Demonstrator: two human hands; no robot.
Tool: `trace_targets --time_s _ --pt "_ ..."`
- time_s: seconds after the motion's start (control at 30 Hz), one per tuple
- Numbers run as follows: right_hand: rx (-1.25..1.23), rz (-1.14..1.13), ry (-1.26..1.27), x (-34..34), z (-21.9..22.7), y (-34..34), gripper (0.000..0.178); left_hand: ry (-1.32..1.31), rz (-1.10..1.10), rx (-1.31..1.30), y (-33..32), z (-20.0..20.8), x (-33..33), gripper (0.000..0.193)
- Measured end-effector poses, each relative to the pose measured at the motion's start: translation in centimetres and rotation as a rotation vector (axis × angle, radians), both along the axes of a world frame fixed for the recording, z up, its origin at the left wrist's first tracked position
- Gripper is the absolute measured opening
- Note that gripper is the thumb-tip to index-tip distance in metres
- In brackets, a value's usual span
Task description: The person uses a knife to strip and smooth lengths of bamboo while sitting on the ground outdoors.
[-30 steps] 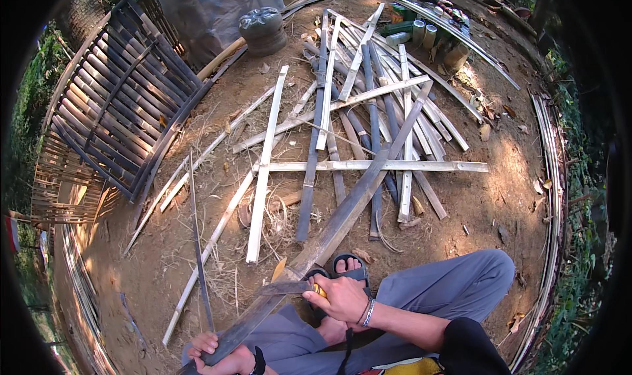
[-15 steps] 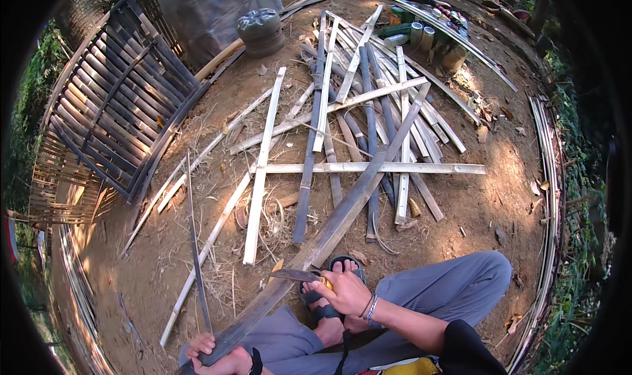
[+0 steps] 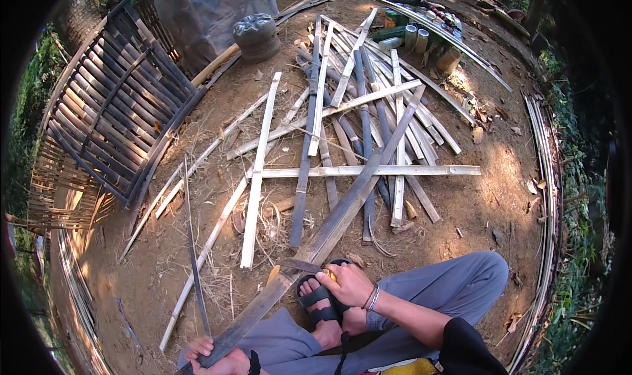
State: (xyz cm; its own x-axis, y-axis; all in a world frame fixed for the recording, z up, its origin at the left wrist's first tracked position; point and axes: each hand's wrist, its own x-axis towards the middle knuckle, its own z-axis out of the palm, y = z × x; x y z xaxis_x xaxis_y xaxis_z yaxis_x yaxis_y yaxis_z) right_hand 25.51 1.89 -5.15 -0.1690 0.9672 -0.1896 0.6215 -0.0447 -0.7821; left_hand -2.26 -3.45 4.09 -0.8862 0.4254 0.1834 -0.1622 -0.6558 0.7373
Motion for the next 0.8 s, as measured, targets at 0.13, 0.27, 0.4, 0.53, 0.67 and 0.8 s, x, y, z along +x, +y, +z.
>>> trace_targets --time_s 0.13,0.27,0.4,0.53,0.67,0.8 --pt "-0.088 -0.080 0.128 2.7 0.2 2.8 0.056 -0.005 0.001 -0.015 -0.1 0.2 -0.1 0.020" --pt "-0.034 -0.283 -0.020 9.1 -4.1 7.0 0.066 -0.017 0.016 -0.012 -0.1 -0.1 0.0 0.020" --pt "-0.123 -0.134 -0.012 6.5 -2.7 5.5 0.064 -0.026 0.017 -0.003 -0.4 0.1 -0.4 0.021" --pt "-0.093 0.023 -0.022 3.7 0.5 3.6 0.059 -0.011 0.023 -0.015 0.0 0.9 -0.6 0.020" --pt "-0.087 -0.187 -0.003 8.2 -3.4 7.5 0.064 -0.013 0.038 -0.033 -0.1 0.7 -0.6 0.019" --pt "-0.090 -0.254 -0.048 11.6 -5.6 9.5 0.066 -0.045 0.112 -0.028 0.6 0.8 -0.9 0.028"
